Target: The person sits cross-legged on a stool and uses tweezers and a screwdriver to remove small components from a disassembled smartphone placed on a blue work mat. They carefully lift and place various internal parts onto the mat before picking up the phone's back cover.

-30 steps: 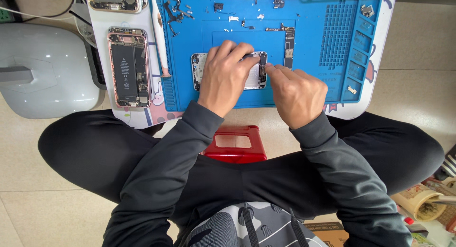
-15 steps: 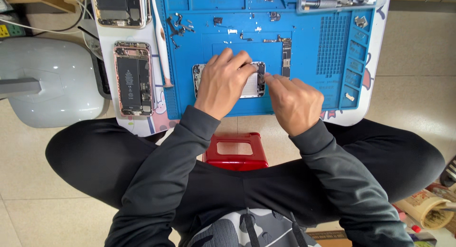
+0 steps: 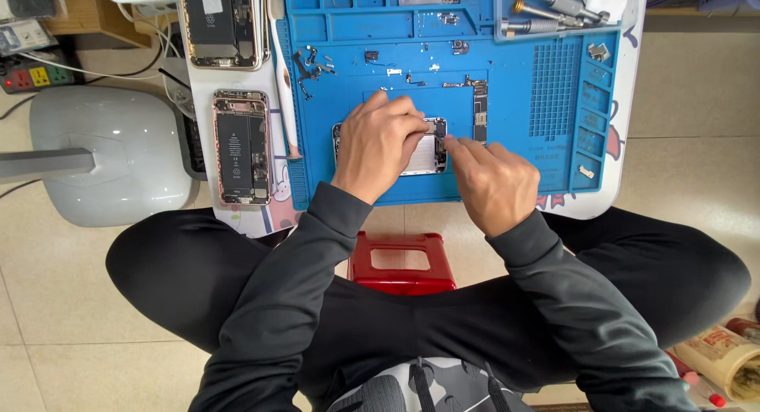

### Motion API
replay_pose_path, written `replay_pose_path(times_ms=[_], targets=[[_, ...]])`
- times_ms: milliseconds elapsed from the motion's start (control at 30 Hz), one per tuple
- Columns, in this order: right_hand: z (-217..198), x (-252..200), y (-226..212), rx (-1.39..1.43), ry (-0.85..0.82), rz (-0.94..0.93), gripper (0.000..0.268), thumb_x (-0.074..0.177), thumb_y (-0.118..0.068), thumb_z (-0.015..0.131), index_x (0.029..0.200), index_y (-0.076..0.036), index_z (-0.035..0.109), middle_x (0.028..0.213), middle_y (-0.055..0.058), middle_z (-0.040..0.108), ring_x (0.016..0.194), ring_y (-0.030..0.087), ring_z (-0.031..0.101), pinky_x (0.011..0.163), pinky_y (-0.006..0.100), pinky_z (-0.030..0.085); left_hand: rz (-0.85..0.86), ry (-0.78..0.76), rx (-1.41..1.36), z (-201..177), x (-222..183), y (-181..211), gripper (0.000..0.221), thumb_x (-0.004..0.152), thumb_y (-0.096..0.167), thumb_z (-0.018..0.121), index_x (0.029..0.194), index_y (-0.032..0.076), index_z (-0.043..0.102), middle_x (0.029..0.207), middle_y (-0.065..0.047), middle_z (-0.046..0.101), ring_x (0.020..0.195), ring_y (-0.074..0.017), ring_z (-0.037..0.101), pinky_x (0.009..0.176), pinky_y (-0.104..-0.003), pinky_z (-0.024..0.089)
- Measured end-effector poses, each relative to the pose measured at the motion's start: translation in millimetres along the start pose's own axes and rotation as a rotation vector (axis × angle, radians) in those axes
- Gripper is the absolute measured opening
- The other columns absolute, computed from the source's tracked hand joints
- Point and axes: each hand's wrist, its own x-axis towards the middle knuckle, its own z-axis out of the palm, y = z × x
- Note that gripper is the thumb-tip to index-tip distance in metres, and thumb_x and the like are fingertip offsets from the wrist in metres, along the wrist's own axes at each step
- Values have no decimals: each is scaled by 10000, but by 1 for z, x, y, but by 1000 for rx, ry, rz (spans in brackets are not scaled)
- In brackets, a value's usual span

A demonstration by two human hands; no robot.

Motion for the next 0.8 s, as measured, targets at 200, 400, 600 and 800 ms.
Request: replay_pose_path(times_ms=[200,400,600,800], targets=[[-4,1,-1,22,-22,15,154,1020,-192,752,1163,-244,778,970,-43,788,719,109,724,561,192,574,-14,4,127,5,-4,6,69,968,161,753,934,208,791,918,84,622,869,-186,591,739,-360,527],[-9,0,3,35,-16,38,126,1022,-249,770,1148,-249,781,950,-49,780,690,101,697,558,196,573,-25,84,241,20,-14,14,78,968,169,742,939,227,784,965,63,573,890,-179,571,767,-362,512],[-11,4,6,176,20,88,102,1034,-205,777,1131,-226,795,932,-35,792,678,144,713,516,223,573,-44,110,214,23,-15,13,49,964,236,728,933,240,766,955,69,555,887,-166,560,750,-360,487],[-1,3,4,190,34,115,92,1013,-193,773,1099,-225,781,909,-47,781,676,140,718,524,230,585,-19,129,208,17,-10,15,60,973,225,755,916,210,768,919,56,563,862,-174,570,771,-365,503]])
